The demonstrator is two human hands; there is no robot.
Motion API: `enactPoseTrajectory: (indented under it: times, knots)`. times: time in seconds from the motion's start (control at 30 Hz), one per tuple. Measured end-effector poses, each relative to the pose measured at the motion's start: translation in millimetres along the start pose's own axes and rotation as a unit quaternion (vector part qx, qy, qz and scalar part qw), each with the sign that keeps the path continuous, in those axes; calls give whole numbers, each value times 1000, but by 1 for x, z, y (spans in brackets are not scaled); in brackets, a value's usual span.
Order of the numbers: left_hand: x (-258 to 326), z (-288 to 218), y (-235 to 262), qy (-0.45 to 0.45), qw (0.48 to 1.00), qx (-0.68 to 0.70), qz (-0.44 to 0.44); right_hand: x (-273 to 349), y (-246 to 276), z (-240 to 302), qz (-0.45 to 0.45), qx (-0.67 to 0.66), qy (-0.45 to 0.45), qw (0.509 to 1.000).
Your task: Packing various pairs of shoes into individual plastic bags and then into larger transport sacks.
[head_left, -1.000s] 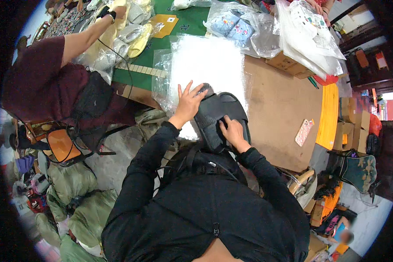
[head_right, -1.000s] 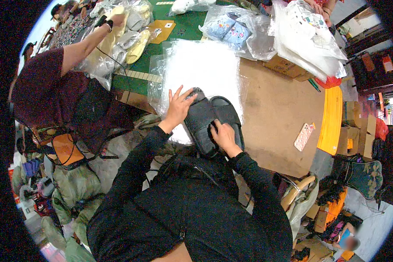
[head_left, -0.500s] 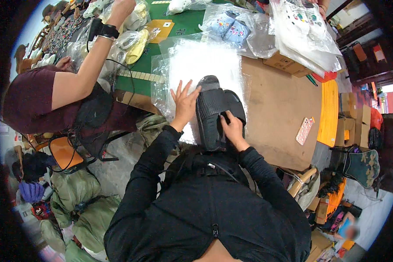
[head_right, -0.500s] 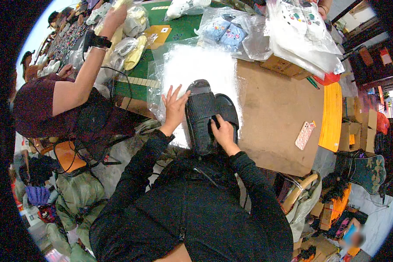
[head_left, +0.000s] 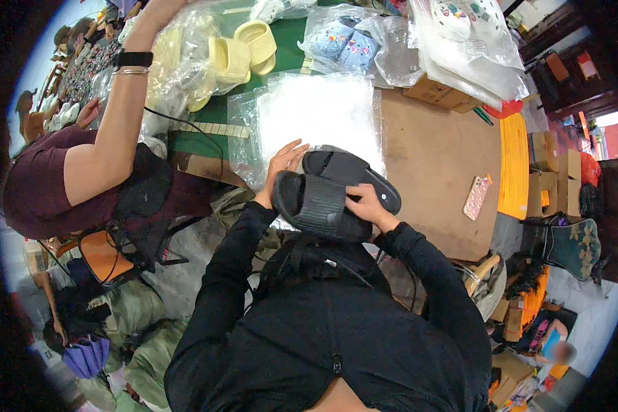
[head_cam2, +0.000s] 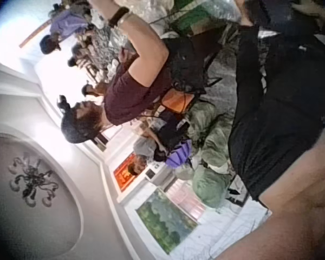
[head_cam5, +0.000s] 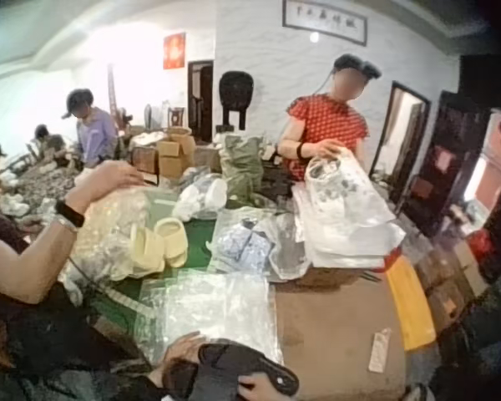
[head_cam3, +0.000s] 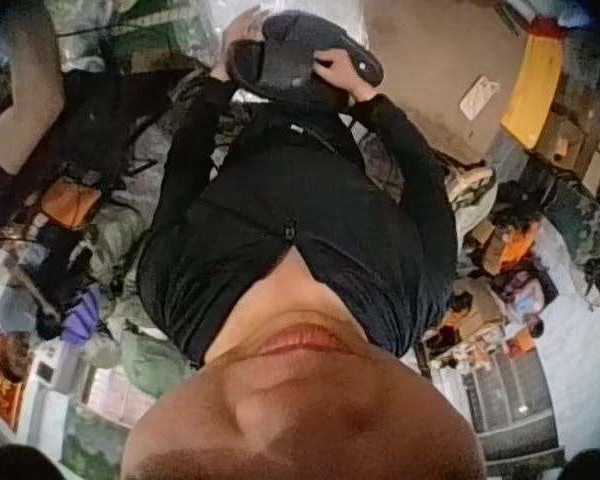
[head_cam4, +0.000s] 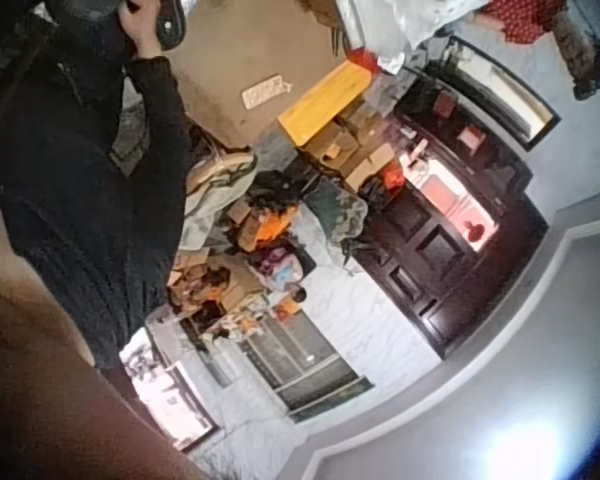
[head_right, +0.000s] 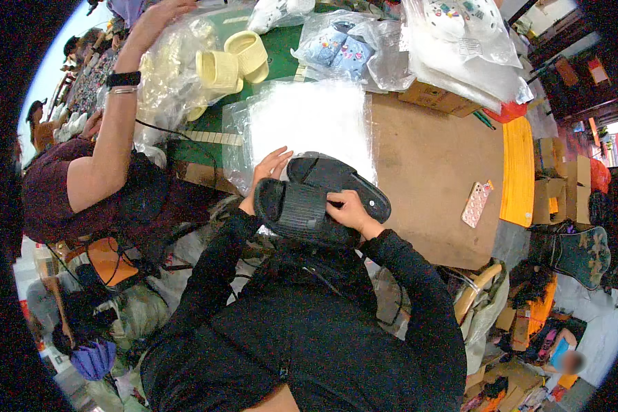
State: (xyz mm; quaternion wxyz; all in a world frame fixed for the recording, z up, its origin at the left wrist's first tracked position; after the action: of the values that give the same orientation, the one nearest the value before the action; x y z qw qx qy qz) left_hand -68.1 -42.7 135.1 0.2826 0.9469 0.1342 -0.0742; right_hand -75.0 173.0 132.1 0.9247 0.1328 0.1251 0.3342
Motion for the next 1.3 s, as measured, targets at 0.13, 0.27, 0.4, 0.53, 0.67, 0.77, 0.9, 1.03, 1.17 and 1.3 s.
enactPoseTrajectory:
  times: [0.13, 0.27, 0.4, 0.53, 0.67, 0.77, 0.9, 1.03, 1.17, 1.3]
  knots:
    - [-1, -7, 5, -11, 1000, 15, 16, 11, 17, -29, -74, 51, -65, 994]
    - [6, 29, 6, -47, 989, -134, -50, 10, 8, -23, -69, 146, -113, 980]
    - [1, 15, 21, -76, 963, -225, -123, 12, 1, -24, -85, 157, -110, 978]
    - [-1, -18, 10, -141, 930, -332, -68, 17, 5, -25, -116, 143, -188, 965]
    - [2, -41, -5, -154, 935, -314, -65, 15, -3, -9, -117, 177, -124, 969]
    - [-2, -42, -8, -132, 962, -224, -83, 13, -9, 0, -118, 206, -55, 970]
    - [-2, -47, -18, -159, 972, -169, -38, 11, -8, -13, -122, 159, -115, 973]
    - [3, -42, -14, -138, 982, -128, -22, 0, -9, -17, -129, 147, -151, 969]
    - [7, -50, -7, -113, 982, -123, -93, -13, -11, -16, -166, 138, -105, 971]
    - [13, -43, 14, 22, 970, -2, -244, -18, -18, -11, -198, 122, -53, 971]
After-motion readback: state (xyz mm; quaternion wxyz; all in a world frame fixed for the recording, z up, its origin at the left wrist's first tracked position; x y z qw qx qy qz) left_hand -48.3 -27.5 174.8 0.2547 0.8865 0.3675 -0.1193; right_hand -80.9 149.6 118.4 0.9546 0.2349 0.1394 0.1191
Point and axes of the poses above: each hand's wrist, its own x-axis away from the middle knuckle, its own y-axis out of the back of the hand, z = x × y, the point moved 6 cm from there along -x, towards the middle knuckle, and after that the axes turned 10 degrees about -x, right-handed, at the moved point
